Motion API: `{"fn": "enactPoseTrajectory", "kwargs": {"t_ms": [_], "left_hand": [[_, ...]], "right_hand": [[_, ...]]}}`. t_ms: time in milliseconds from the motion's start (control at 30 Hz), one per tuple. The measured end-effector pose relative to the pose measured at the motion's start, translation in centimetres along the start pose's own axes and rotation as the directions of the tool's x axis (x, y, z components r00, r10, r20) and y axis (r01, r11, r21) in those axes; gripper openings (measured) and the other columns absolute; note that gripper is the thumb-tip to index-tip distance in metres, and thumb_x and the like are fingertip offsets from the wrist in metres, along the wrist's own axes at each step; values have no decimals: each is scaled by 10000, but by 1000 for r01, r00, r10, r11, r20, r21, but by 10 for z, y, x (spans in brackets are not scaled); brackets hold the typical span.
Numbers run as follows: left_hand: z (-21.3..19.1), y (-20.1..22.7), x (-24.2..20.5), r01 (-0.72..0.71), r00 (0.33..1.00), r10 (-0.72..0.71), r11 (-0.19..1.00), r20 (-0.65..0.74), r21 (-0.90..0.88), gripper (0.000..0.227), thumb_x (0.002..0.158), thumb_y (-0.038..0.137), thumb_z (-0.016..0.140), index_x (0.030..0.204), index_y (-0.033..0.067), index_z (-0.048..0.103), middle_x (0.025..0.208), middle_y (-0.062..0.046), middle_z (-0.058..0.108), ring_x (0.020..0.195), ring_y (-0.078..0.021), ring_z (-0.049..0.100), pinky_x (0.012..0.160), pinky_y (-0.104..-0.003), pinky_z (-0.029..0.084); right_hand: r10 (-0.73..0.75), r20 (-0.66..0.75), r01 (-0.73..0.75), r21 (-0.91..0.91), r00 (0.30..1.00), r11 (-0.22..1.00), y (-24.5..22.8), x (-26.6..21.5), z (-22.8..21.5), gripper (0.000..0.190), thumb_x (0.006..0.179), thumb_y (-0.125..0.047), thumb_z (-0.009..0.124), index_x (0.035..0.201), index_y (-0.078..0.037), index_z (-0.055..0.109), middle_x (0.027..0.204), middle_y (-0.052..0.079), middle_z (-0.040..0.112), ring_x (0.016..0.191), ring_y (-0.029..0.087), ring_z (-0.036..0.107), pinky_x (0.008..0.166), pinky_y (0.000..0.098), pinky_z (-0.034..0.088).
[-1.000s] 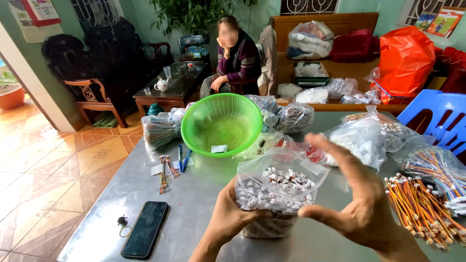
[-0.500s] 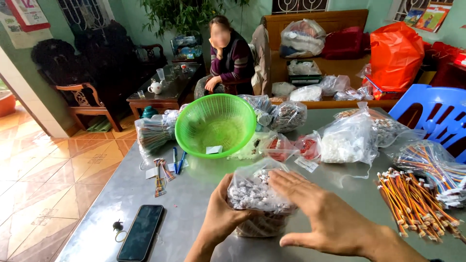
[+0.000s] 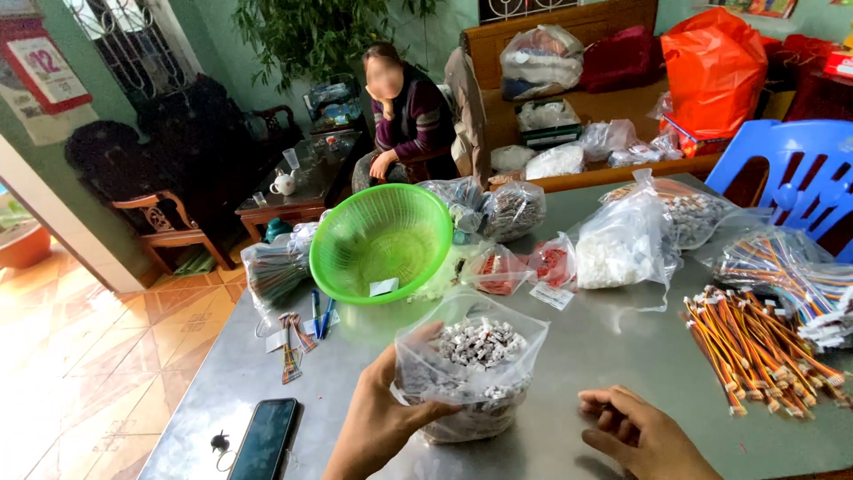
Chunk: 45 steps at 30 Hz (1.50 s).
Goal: Sort and bag electronic wire bundles and components into plastic bags
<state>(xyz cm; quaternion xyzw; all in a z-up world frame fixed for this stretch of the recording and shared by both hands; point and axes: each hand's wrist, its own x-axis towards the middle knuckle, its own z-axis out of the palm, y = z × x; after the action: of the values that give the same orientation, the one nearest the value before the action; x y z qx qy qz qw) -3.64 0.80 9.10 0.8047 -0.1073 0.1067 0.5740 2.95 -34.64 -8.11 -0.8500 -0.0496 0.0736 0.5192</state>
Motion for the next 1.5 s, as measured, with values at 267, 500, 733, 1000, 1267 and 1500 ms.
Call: {"fn": "enactPoseTrajectory", "kwargs": {"t_ms": [267,500,733,1000,1267,1500], "left_hand": [[4,-22,27,-310,884,293,951,-364,13,365,689,-67,794,1037,42,777,1106,-54,732,1022,-168,690,912,-282,532],[-11,-27,55,-316,696,617,723,-367,615,179,754,-21,755,862,105,688,1197,-33,708,1006,-282,561,875,-385,430],[12,-109,16,-388,780,623,553,-57,737,200,641,15,767,767,137,671,1239,-72,692,1122,-309,602,934,-439,450],[13,-110,-26,-301,941,296,512,164,805,597,545,348,1016,1003,181,671,1270,-37,586,1355,-294,468,1059,-470,407],[1,-55,-4,-258,937,350,683,4,683,522,961,520,546,1389,223,580,1484,-78,510,1337,-308,477,1096,-488,356],[11,-93,31,-15,1000,8,733,14,680,615,1005,586,335,1559,332,416,1682,-41,245,1568,-275,107,1241,-473,20]], "right_hand": [[-148,-13,144,-171,989,975,-32,-17,-1,354,745,-277,917,1087,-261,828,966,-128,758,861,48,716,800,194,565],[-201,-12,191,-253,980,949,-42,-23,-3,279,758,-316,891,1026,-297,813,953,-174,752,825,25,680,685,200,548],[-250,-18,236,-277,968,932,-40,-24,-2,239,771,-324,878,994,-287,801,908,-149,728,825,37,693,712,215,553],[-217,-57,193,-287,974,938,-49,-28,0,228,740,-246,896,953,-276,817,881,-146,734,788,24,681,671,188,548],[69,-89,-96,-349,994,932,-86,-10,28,353,782,-406,825,1118,-352,732,880,-209,766,707,28,649,704,223,524],[-184,-123,165,-153,975,974,-105,44,93,799,827,-424,752,1524,-272,393,1228,-62,716,682,107,744,601,308,579]]}}
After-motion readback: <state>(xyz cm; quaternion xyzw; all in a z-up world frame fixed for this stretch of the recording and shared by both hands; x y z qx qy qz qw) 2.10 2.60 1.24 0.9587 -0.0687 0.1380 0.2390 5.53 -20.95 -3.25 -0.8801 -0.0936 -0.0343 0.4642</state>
